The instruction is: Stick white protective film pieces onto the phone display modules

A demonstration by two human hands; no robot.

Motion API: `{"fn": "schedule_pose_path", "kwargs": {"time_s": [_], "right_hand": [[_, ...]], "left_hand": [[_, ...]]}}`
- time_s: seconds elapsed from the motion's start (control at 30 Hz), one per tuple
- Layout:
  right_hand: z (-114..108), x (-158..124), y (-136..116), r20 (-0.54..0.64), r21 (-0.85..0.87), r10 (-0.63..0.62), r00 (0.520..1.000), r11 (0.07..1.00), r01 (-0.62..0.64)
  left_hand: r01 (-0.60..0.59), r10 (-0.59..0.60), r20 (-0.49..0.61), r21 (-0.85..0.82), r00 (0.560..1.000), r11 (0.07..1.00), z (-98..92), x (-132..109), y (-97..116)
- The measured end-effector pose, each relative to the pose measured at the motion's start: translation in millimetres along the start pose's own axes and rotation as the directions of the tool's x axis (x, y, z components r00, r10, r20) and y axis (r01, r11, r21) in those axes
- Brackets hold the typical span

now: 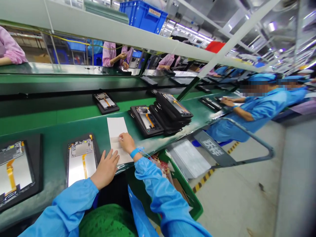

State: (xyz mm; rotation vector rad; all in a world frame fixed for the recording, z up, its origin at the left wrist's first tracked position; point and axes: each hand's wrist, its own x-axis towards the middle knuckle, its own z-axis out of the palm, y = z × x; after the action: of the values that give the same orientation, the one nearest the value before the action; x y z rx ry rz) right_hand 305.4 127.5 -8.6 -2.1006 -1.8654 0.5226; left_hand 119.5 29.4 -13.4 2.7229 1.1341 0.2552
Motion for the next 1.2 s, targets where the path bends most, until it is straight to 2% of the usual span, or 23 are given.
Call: {"fn": "schedule_pose_path", "kwargs": {"time_s": [0.47,0.73,0.87,1.0,1.2], "right_hand": [[7,-4,-3,-0.052,-0.009,0.030,0.998,0.999,-0.031],[11,-17,-2,-0.113,0.019,-0.089,0.990,0.996,0.092],[11,-20,-8,-0.161,0.038,-0.017,0.987,0.999,0.023],[14,-13,-12,-0.202,0.076,0.070,0.977,0.996,-0.055],[16,-13,-3,-0.253,0.243,0.125,0.959,0.968,-0.062]], "left_hand": [[-0.003,0.003,-0.040,0.005,0.999,1.000,1.9,0,0],[0.008,-0.005,-0.045,0.064,0.999,0.998,-2.2,2,3],[-0.019,0.029,-0.100,0.094,0.995,0.995,10.1,-3,2],[-0.054,0.073,-0.145,0.130,0.987,0.990,26.5,-2,-8],[-0.101,0.130,-0.160,0.175,0.979,0.979,30.1,-4,-16]]}}
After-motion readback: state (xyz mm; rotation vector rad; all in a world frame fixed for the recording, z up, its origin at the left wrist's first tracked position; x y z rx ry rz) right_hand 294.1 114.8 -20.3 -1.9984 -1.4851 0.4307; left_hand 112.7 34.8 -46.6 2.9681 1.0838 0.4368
